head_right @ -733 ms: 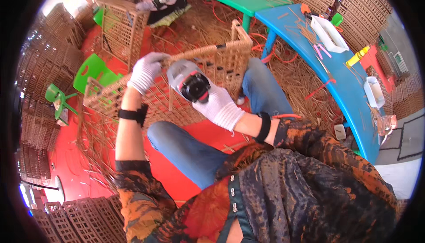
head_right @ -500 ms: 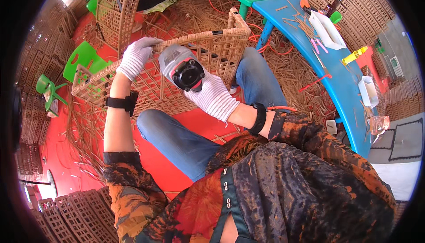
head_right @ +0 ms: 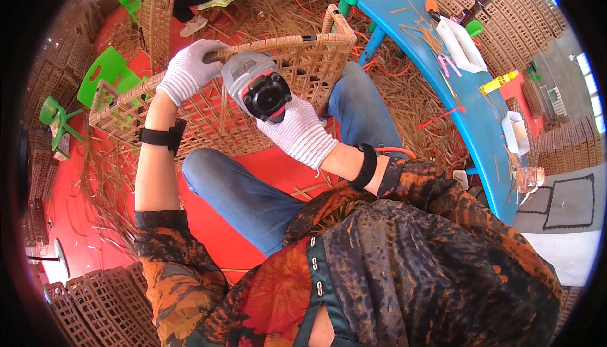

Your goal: Weaving and finishing the edges of a wicker furniture frame using strips and a pneumatic staple gun.

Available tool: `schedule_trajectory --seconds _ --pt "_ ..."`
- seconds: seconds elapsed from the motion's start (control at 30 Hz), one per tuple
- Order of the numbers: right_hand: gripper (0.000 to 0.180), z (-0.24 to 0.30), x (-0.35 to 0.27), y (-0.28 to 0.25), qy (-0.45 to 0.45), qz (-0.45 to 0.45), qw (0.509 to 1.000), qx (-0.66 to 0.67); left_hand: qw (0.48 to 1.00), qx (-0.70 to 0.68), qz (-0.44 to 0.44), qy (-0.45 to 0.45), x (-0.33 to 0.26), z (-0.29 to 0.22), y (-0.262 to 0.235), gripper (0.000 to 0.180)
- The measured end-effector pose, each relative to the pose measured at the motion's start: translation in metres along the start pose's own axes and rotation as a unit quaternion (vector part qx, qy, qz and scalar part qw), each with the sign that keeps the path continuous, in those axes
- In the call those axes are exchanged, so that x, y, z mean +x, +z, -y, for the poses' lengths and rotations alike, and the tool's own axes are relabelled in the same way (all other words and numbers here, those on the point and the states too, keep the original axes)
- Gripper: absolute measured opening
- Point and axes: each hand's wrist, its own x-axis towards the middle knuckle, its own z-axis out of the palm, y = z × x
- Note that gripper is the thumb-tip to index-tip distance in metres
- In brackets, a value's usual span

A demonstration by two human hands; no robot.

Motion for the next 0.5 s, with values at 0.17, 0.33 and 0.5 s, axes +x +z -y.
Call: schedule_trajectory --seconds 0.17,0.33,0.5 --pt "0.033 0.0035 -0.0016 0.0013 0.001 -0.004 1.0 -0.011 0.998 0.069 -0.008 -0.002 0.0002 -0.007 -0.0008 0.037" --pt "0.034 0.0037 -0.0027 0.0039 -0.003 -0.012 1.0 -0.013 0.997 0.073 -0.028 -0.015 -0.0019 -0.0077 0.0026 0.035" --pt "0.033 0.0018 -0.0031 0.0063 -0.009 -0.022 1.0 -0.005 0.996 0.075 -0.022 -0.038 -0.0008 -0.0087 0.0027 0.035"
